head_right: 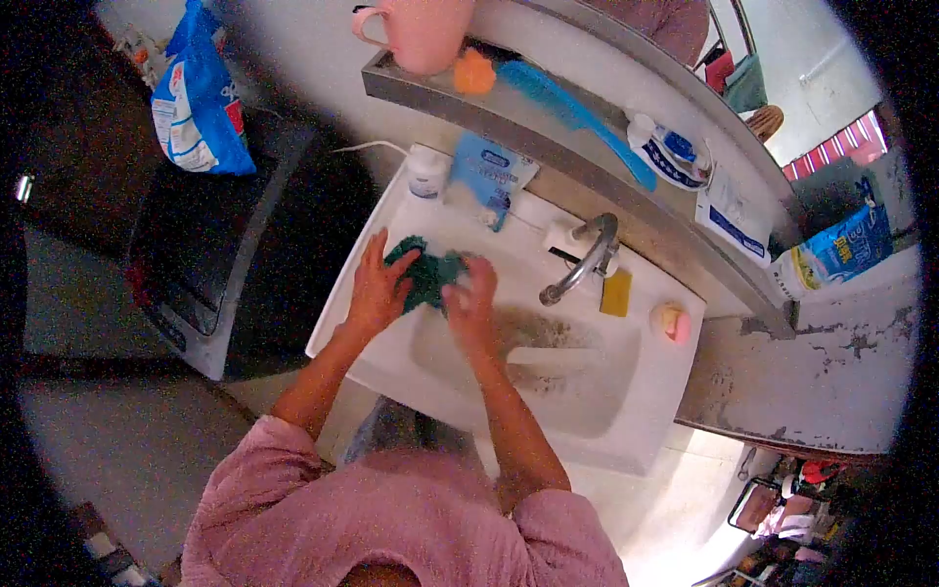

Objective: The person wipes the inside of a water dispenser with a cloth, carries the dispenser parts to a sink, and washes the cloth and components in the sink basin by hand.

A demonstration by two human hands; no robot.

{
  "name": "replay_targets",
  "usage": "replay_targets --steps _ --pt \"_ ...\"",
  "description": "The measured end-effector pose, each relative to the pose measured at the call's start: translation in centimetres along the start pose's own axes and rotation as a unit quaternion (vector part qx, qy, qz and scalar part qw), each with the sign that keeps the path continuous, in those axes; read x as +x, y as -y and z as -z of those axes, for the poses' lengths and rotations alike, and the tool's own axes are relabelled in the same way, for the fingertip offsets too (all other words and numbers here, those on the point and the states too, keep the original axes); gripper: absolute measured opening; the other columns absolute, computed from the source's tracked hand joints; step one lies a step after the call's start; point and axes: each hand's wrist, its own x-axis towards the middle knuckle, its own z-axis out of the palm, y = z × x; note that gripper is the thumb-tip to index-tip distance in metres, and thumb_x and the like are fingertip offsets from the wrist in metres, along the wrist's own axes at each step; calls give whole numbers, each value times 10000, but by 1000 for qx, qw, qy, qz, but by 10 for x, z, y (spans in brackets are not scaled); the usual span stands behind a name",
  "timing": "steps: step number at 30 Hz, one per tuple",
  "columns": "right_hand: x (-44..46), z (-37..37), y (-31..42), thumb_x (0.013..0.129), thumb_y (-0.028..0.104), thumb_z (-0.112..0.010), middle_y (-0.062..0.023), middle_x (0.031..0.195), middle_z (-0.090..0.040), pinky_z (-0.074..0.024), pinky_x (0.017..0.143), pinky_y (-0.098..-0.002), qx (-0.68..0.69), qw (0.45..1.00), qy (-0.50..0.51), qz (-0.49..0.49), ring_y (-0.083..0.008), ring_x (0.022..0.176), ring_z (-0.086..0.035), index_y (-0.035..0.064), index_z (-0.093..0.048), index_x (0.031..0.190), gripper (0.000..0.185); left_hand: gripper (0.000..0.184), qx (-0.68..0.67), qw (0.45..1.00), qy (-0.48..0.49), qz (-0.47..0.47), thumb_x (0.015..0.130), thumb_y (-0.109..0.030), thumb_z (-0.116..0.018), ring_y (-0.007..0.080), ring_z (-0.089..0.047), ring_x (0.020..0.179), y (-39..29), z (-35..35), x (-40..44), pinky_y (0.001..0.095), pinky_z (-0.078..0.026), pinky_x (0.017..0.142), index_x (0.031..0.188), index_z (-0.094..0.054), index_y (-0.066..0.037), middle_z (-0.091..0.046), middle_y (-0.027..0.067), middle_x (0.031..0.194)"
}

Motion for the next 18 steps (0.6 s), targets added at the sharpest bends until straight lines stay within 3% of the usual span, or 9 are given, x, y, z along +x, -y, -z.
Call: replay_targets --steps 1,2,5,6,9,12,15,16,18 --pt "2 -6 5 876 188 -625 -202 1352 -428 -330 1061 -407 -41 997 16 60 -335 1288 -393 73 -430 1323 501 455 31 999 29 21 745 -54 -656 431 -380 1257 8 -10 -10 472 -378 1007 1191 -617 -134 -399 197 1395" --pt "0 -10 -7 850 90 -608 -212 1459 -283 -249 1116 -439 -20 992 114 49 -376 1379 -238 79 -376 1379 577 474 62 996 58 41 745 -77 -674 450 -355 1271 15 -18 -19 492 -357 1024 1211 -607 -133 -378 211 1407" --pt "-13 -29 -17 816 23 -610 -191 1408 -314 -403 1007 -401 -130 978 157 35 -388 1266 -379 100 -440 1329 545 491 83 992 90 -29 751 -119 -688 449 -343 1285 20 -35 -35 515 -351 1025 1232 -588 -127 -378 186 1421" --pt "-11 -34 -19 787 -25 -594 -196 1340 -395 -416 985 -399 -131 983 116 48 -387 1234 -407 104 -464 1303 548 431 74 995 40 -45 737 -84 -668 403 -403 1234 19 -37 -30 471 -392 991 1163 -609 -106 -467 160 1318" --pt "13 -32 -30 782 -36 -592 -191 1270 -464 -430 957 -390 -128 972 161 -116 -369 1203 -437 100 -482 1281 529 333 -14 985 171 -12 719 -40 -630 341 -462 1153 42 -43 2 425 -426 948 1051 -618 -64 -536 127 1150" --pt "34 -35 -2 785 -22 -594 -184 1267 -483 -421 958 -392 -105 990 75 -53 -361 1196 -448 91 -463 1293 537 236 12 991 72 -111 718 -20 -592 307 -492 1078 39 -30 44 384 -449 904 953 -612 -37 -540 117 1019" --pt "62 -49 18 790 -6 -599 -177 1296 -468 -399 984 -399 -167 986 2 13 -362 1206 -437 88 -441 1313 554 244 88 982 39 -163 742 -31 -573 322 -484 1123 56 -39 81 391 -435 928 982 -617 -31 -552 128 1058" --pt "69 -57 5 784 16 -615 -166 1325 -452 -379 1009 -404 -214 976 22 32 -373 1228 -418 95 -416 1338 593 257 160 971 42 -170 759 -62 -573 326 -477 1162 66 -45 85 395 -413 960 1009 -622 -33 -562 138 1086" --pt "72 -67 -7 770 25 -626 -152 1323 -455 -396 989 -404 -297 951 44 71 -375 1204 -429 99 -437 1324 589 279 156 974 45 -157 770 -73 -571 323 -470 1189 80 -50 81 399 -389 991 1041 -617 -30 -566 142 1105"
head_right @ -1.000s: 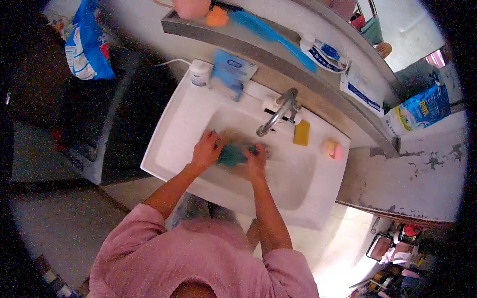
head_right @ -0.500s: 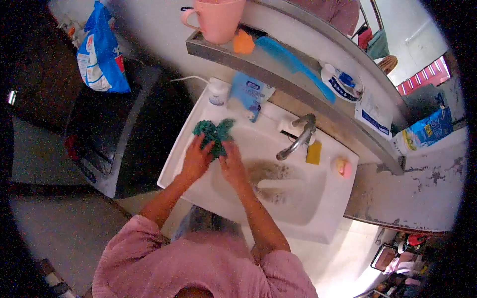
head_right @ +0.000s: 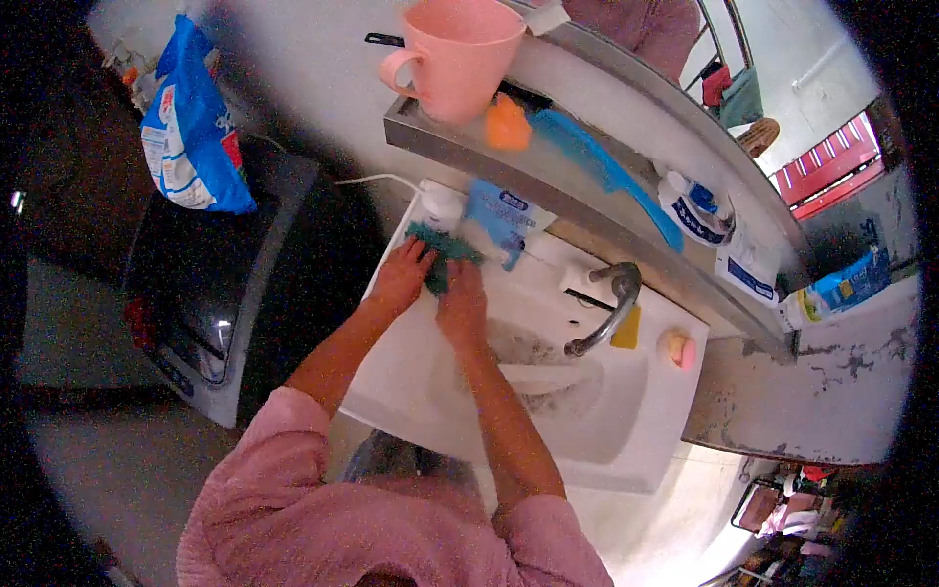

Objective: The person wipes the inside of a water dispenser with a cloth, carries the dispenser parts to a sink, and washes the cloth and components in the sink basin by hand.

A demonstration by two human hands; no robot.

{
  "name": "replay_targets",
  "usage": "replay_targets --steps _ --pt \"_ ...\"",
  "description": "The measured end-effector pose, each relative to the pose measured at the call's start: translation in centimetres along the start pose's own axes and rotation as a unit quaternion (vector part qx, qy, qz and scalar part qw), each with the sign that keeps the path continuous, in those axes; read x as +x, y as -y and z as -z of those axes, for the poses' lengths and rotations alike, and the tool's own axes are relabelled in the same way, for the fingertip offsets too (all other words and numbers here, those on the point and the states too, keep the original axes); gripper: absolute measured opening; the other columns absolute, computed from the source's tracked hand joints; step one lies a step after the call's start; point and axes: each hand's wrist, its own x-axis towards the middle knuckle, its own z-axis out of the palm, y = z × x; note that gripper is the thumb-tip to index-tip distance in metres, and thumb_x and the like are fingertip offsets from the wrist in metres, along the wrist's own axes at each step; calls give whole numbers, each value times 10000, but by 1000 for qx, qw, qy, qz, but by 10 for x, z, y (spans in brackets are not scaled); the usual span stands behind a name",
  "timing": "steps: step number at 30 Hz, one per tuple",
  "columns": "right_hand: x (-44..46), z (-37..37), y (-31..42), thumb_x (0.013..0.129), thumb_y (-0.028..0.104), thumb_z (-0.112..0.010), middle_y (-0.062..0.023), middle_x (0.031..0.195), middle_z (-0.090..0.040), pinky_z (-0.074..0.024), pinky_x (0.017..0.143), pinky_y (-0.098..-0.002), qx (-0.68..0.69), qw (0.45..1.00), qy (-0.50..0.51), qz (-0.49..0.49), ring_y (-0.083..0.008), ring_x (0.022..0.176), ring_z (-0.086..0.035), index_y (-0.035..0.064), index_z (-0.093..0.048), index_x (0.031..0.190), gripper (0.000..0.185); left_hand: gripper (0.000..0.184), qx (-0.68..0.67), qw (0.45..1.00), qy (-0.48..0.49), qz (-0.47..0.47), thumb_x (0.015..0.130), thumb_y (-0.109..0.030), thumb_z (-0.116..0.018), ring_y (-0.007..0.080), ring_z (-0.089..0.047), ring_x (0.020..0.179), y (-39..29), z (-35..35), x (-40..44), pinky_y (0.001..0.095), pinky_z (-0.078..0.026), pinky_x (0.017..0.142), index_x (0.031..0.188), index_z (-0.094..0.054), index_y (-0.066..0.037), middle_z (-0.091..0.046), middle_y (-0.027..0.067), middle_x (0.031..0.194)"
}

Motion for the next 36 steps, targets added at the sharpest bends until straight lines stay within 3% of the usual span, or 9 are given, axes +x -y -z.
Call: replay_targets --steps 5,11,17,23,26,29,31,32,36 --pt "-6 -2 14 703 19 -640 -117 1223 -491 -442 895 -410 -20 999 38 22 -360 1062 -486 100 -558 1173 484 243 50 986 156 11 778 -87 -571 281 -520 1050 1 15 -17 383 -418 892 1017 -597 -54 -576 108 1026" --pt "-41 16 33 612 3 -636 -121 1031 -508 -469 794 -426 74 984 145 76 -350 927 -517 83 -619 988 384 254 51 980 184 47 738 -186 -626 292 -514 1006 -31 56 -85 391 -450 793 948 -599 -46 -571 115 958" --pt "-110 43 38 606 17 -623 -128 979 -509 -478 747 -413 138 962 208 109 -347 926 -526 63 -611 920 317 341 -157 937 273 151 718 -187 -630 398 -520 983 -74 77 -156 483 -492 770 969 -573 36 -551 241 985" --pt "-171 71 -40 659 28 -638 -138 928 -552 -488 762 -407 133 958 251 -33 -343 861 -570 67 -630 959 304 229 -201 941 272 -7 736 -155 -603 350 -544 940 -151 18 -171 444 -504 750 907 -600 -2 -581 190 905" --pt "-170 73 -88 690 22 -641 -130 944 -584 -492 798 -390 111 986 98 -82 -322 888 -598 71 -625 1000 314 230 -279 906 319 -16 757 -88 -554 400 -574 868 -162 25 -117 500 -490 770 947 -590 37 -579 234 897" --pt "-136 100 -99 698 12 -648 -157 1095 -575 -486 848 -405 150 967 7 -208 -334 987 -590 88 -591 1099 412 383 -262 927 265 48 772 -42 -549 346 -504 1066 -161 19 -89 432 -454 903 1155 -553 -24 -568 196 1070" --pt "-128 102 -108 694 26 -667 -196 1188 -543 -470 896 -423 187 950 -71 -238 -369 1044 -567 101 -555 1184 508 431 -186 976 114 19 779 -23 -544 350 -486 1108 -156 8 -90 423 -437 933 1209 -517 -16 -546 193 1128" --pt "-134 95 -114 691 35 -678 -221 1223 -513 -458 919 -433 114 972 -35 -205 -389 1078 -544 88 -526 1218 551 456 -147 989 36 3 783 -14 -541 352 -477 1130 -152 4 -92 418 -428 949 1236 -498 -12 -535 191 1156" --pt "-148 19 -160 691 99 -713 -296 1325 -418 -407 994 -467 -25 991 41 -129 -447 1187 -458 14 -414 1315 697 431 -235 966 106 36 785 -1 -542 372 -465 1155 -144 18 -116 413 -424 964 1215 -512 3 -509 201 1206"
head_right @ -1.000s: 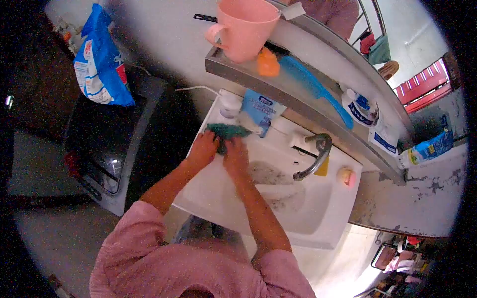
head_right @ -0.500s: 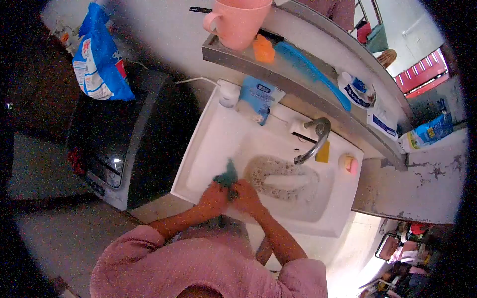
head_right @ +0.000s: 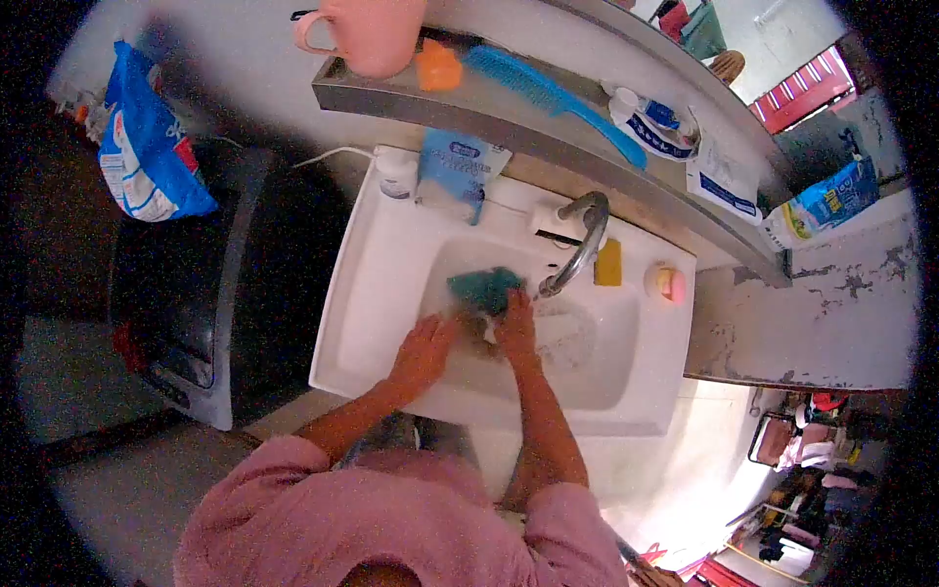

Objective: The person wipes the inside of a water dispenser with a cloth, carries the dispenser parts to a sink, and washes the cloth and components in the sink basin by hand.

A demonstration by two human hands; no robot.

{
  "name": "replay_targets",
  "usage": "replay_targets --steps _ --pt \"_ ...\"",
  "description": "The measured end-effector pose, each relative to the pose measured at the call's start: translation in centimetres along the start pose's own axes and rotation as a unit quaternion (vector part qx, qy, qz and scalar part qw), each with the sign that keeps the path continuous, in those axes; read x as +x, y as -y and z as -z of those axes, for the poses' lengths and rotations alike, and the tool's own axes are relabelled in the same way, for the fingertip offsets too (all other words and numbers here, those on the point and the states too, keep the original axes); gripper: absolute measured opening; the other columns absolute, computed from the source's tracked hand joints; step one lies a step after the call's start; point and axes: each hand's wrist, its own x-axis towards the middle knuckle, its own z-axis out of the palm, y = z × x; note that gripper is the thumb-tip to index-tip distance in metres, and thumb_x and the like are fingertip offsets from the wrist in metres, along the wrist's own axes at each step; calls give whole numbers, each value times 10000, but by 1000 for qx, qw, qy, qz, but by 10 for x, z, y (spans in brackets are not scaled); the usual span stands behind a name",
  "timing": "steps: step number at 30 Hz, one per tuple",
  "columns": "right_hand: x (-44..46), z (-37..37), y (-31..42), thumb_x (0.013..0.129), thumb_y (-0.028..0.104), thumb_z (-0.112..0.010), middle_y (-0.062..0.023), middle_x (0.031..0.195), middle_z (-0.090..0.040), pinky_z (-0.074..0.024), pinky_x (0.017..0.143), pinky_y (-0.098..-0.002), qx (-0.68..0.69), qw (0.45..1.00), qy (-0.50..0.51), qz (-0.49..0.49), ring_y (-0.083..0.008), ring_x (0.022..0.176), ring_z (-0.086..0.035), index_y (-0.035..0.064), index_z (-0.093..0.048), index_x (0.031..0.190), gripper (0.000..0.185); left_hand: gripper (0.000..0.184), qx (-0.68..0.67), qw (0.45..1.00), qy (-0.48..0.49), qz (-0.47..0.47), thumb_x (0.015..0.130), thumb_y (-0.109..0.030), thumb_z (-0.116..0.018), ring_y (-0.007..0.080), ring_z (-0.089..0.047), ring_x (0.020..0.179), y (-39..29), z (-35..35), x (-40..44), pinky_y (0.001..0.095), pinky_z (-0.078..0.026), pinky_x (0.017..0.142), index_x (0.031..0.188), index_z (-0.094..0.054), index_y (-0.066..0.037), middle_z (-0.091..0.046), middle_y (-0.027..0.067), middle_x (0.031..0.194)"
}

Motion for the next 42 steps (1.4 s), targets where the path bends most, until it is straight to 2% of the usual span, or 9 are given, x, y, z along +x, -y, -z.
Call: replay_targets --steps 14,17,20,23,26,29,33,38,42 --pt "-19 6 14 812 264 -639 -96 1012 -673 -474 818 -449 -133 933 331 -38 -311 956 -631 72 -644 981 255 295 -266 932 69 237 875 -176 -563 332 -528 1098 48 -111 -15 387 -460 911 1141 -589 -50 -612 141 1096" --pt "-17 58 39 836 351 -647 -64 935 -674 -499 792 -419 133 935 318 -80 -274 893 -637 66 -652 1016 338 346 -491 649 44 580 917 -306 -543 279 -579 1019 2 -45 37 399 -461 876 1176 -574 -80 -628 89 1060" --pt "-29 100 65 858 414 -631 -39 974 -656 -504 814 -401 350 863 314 -186 -231 909 -619 75 -623 1114 425 326 -655 537 104 521 894 -318 -563 234 -595 945 -5 -27 42 437 -475 792 1165 -578 -139 -611 1 1054" --pt "-43 98 67 886 403 -603 -31 1122 -599 -489 864 -391 569 695 228 -375 -204 1010 -578 106 -551 1224 453 373 -707 620 3 341 876 -380 -591 274 -599 953 -11 -65 45 436 -466 835 1153 -593 -131 -615 73 1070" --pt "-58 77 65 906 353 -575 -66 1244 -537 -480 867 -394 725 527 140 -421 -217 1089 -538 106 -453 1320 497 319 -212 960 26 182 836 -383 -634 278 -609 948 -50 -69 48 472 -452 857 1058 -623 -154 -622 80 1007" --pt "-71 49 49 915 327 -563 -76 1235 -531 -477 857 -384 803 458 88 -371 -220 1081 -535 100 -442 1317 477 314 -209 976 42 39 841 -340 -630 360 -589 903 -108 -38 37 466 -469 838 1052 -636 -108 -598 181 983" --pt "-57 45 48 923 313 -556 -62 1152 -555 -474 853 -359 781 529 54 -327 -208 1026 -551 101 -490 1251 396 245 -90 992 -1 -89 804 -329 -641 319 -610 862 -84 -97 33 446 -496 778 936 -620 -123 -603 111 902" --pt "-28 35 38 933 295 -547 -45 1049 -585 -471 849 -328 359 913 21 -194 -193 957 -572 102 -550 1168 304 186 45 997 49 28 828 -229 -599 328 -582 923 -28 -100 71 452 -476 826 917 -600 -66 -594 137 923" --pt "-4 46 -6 868 171 -569 -48 985 -588 -438 862 -319 426 856 -101 -277 -185 935 -540 79 -574 1099 248 194 77 989 -124 30 897 -147 -532 377 -547 978 -12 -23 73 453 -428 919 982 -592 17 -580 213 1014"
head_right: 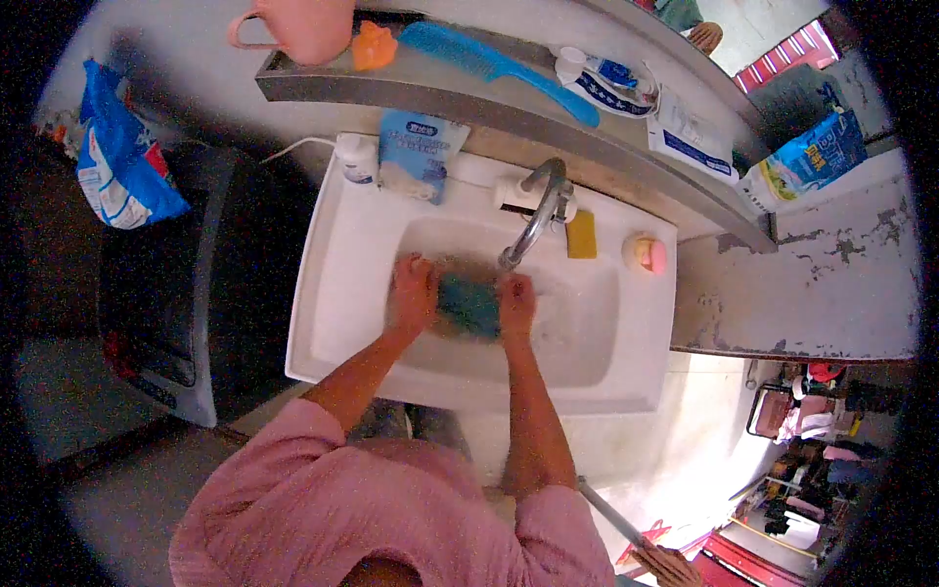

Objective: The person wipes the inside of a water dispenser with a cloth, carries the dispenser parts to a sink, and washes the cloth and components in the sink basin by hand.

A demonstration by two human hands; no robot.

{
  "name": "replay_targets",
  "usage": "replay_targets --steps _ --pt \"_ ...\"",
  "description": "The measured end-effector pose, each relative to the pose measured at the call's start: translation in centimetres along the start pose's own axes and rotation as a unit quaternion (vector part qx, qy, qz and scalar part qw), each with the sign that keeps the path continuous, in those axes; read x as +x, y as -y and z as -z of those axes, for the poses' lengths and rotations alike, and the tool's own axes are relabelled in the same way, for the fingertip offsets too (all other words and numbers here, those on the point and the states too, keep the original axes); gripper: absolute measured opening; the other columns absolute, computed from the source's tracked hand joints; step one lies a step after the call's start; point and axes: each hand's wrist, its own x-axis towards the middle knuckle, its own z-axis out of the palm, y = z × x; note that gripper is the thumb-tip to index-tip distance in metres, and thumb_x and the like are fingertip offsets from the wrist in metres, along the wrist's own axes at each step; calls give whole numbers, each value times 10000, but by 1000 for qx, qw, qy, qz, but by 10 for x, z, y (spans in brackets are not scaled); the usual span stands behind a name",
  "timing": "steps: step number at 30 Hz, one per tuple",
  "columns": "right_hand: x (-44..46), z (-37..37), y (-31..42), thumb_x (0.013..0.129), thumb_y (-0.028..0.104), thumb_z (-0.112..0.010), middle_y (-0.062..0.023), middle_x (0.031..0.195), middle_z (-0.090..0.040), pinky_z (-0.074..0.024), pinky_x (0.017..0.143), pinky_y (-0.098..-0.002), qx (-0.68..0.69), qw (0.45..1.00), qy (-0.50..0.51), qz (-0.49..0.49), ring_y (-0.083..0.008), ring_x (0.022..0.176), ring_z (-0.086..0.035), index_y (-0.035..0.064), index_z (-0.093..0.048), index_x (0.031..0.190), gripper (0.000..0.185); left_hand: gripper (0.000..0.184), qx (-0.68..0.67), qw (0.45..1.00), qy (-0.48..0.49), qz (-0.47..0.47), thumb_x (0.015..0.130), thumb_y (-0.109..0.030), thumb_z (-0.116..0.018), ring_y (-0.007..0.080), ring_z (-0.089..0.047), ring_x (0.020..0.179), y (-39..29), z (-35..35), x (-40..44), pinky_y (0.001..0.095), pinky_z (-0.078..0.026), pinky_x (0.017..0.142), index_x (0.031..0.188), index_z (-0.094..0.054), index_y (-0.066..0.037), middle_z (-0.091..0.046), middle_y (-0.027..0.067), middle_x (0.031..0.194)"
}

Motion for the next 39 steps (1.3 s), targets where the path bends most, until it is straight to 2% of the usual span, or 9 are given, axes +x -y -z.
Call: replay_targets --steps 3,7,12,16,21,23,25,37,39 --pt "0 4 21 847 163 -617 -84 1001 -602 -455 852 -326 -74 993 -22 94 -209 932 -564 48 -577 1103 283 269 -130 943 90 294 876 -158 -565 374 -552 1004 9 -20 -10 450 -448 882 1118 -569 -42 -548 173 1111" --pt "10 0 -57 780 183 -667 -135 1166 -563 -437 934 -399 -424 847 102 303 -289 1087 -530 49 -584 1126 380 402 -208 946 46 245 853 -199 -604 389 -536 1065 21 -73 -73 442 -428 928 1206 -522 -24 -549 198 1165" --pt "-53 -57 3 767 294 -666 -158 1252 -505 -426 932 -486 -711 648 227 153 -376 1082 -501 167 -674 1013 276 450 -234 901 98 351 850 -269 -613 395 -532 1092 25 -104 -107 440 -423 950 1216 -517 -27 -558 191 1188" --pt "-36 -34 9 846 298 -610 -109 1144 -571 -487 838 -447 -272 906 322 -37 -300 1012 -558 126 -641 1065 280 494 -421 727 109 531 852 -369 -595 378 -539 1077 42 -105 -89 477 -439 911 1244 -513 -80 -542 162 1227" --pt "-58 2 104 928 337 -529 -70 1106 -607 -561 730 -333 107 921 328 -183 -215 1044 -581 86 -598 1158 348 526 -599 540 129 577 851 -450 -590 357 -561 1030 3 -36 -42 477 -470 834 1251 -514 -118 -542 161 1207" --pt "-52 13 68 937 337 -522 -66 1133 -605 -549 779 -352 204 919 237 -241 -221 1042 -580 70 -572 1185 368 534 -445 839 72 305 836 -459 -608 347 -562 1035 21 -103 -62 469 -476 820 1235 -517 -117 -544 164 1180" --pt "-47 15 38 947 354 -505 -59 1135 -610 -525 842 -381 301 888 187 -293 -221 1048 -580 73 -562 1193 377 527 -320 932 58 159 822 -451 -626 340 -565 1035 5 -117 -68 466 -478 812 1215 -525 -115 -542 168 1159" --pt "-44 -27 10 943 328 -519 -53 1043 -631 -496 860 -330 263 902 192 -282 -178 965 -604 67 -581 1143 335 291 -43 949 306 62 866 -302 -572 345 -623 931 -11 -64 -16 453 -531 698 1048 -586 -76 -546 175 1164" --pt "-23 -18 -7 923 248 -561 -33 1004 -629 -494 815 -312 -3 974 224 26 -166 919 -605 56 -591 1097 262 262 -6 949 300 100 906 -268 -525 356 -618 925 0 -32 -4 463 -528 724 1068 -593 -74 -534 177 1179"
